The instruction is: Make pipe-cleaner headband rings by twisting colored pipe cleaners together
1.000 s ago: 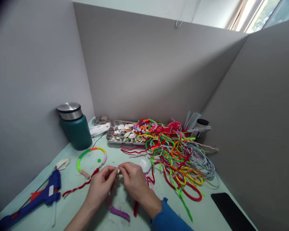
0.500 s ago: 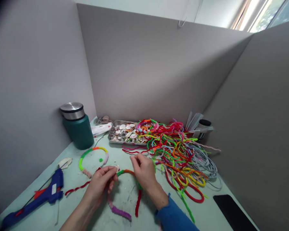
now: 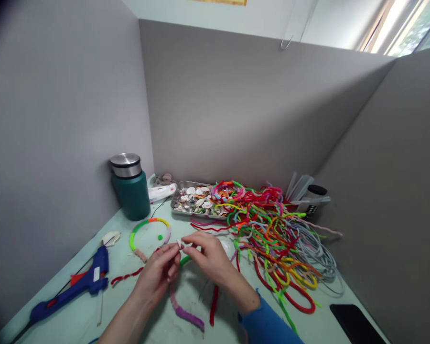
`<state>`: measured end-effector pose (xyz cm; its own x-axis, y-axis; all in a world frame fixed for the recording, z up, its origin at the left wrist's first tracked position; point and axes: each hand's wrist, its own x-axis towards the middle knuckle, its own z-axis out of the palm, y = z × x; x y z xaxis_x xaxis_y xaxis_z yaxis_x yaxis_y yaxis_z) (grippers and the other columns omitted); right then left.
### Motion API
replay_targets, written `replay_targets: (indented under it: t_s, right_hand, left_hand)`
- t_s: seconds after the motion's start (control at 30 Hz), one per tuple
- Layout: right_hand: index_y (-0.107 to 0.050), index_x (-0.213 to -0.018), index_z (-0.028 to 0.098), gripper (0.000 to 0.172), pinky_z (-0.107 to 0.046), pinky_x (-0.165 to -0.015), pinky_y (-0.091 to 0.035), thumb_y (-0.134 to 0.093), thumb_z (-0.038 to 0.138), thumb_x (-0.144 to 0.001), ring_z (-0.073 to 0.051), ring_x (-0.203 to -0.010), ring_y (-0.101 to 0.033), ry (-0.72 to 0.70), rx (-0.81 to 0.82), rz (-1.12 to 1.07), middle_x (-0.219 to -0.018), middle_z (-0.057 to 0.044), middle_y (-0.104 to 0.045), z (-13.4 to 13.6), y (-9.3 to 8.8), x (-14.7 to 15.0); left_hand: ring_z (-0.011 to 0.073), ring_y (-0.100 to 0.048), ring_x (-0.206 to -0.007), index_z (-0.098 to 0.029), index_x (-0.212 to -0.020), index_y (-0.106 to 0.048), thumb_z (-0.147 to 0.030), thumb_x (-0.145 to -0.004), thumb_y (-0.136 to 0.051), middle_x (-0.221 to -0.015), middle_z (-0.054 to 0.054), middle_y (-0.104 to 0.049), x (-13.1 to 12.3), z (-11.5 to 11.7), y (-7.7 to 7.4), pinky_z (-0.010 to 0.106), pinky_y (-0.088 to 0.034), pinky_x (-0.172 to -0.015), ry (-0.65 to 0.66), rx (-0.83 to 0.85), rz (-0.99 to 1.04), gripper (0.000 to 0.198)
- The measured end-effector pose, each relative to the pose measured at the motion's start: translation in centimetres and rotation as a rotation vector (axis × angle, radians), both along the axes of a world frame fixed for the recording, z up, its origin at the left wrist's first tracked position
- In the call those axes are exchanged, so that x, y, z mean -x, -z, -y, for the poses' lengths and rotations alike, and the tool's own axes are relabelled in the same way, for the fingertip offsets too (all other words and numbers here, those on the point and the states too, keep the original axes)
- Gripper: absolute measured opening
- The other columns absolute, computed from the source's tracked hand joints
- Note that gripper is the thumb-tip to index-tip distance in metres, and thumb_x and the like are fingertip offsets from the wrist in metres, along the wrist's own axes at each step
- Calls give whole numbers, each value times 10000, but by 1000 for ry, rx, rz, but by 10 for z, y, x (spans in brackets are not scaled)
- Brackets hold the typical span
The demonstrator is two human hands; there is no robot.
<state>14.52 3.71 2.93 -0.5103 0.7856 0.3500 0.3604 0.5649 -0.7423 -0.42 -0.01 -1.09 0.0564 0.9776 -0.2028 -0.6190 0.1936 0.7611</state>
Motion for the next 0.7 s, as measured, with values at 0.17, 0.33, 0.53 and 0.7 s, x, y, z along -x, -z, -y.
replay_targets:
  t_s: [0.17,0.33,0.53,0.7]
  right_hand:
    - [-678,-943,193,171,-256,-769,-448,-566,270,-840,-154,-858,-594,-74,102,-99,-911,-45,-666,-6,-4,23]
    - [-676,-914,188,168,-254,-779,-435,-547,274,-850,-153,-877,-579,-143,89,-99,-912,-42,-647,-11,-11,39]
    - [-662,-910,183,162,-227,-687,-435,-552,273,-832,-146,-833,-583,-181,81,-31,-913,-37,-642,-27,-22,73]
    - [-682,-892,183,148,-221,-697,-425,-601,250,-788,-132,-769,-587,-257,10,173,-886,-27,-668,-58,-10,131]
  left_hand:
    - [0,-311,-334,-139,-704,-548,-269,-706,-672,-531,-59,-505,3,0,1,145,-189,-332,-9,-47,178,180]
    - [-5,-297,-340,-147,-687,-513,-259,-650,-706,-528,-73,-470,5,-1,-4,141,-180,-341,-90,-36,342,226]
    - [12,-253,-320,-168,-704,-506,-391,-678,-641,-500,-84,-435,5,-4,-3,169,-162,-335,-410,77,305,263]
    - [52,-270,-370,-190,-629,-444,-427,-791,-507,-457,-83,-374,0,2,-3,188,-187,-367,-630,96,-9,294]
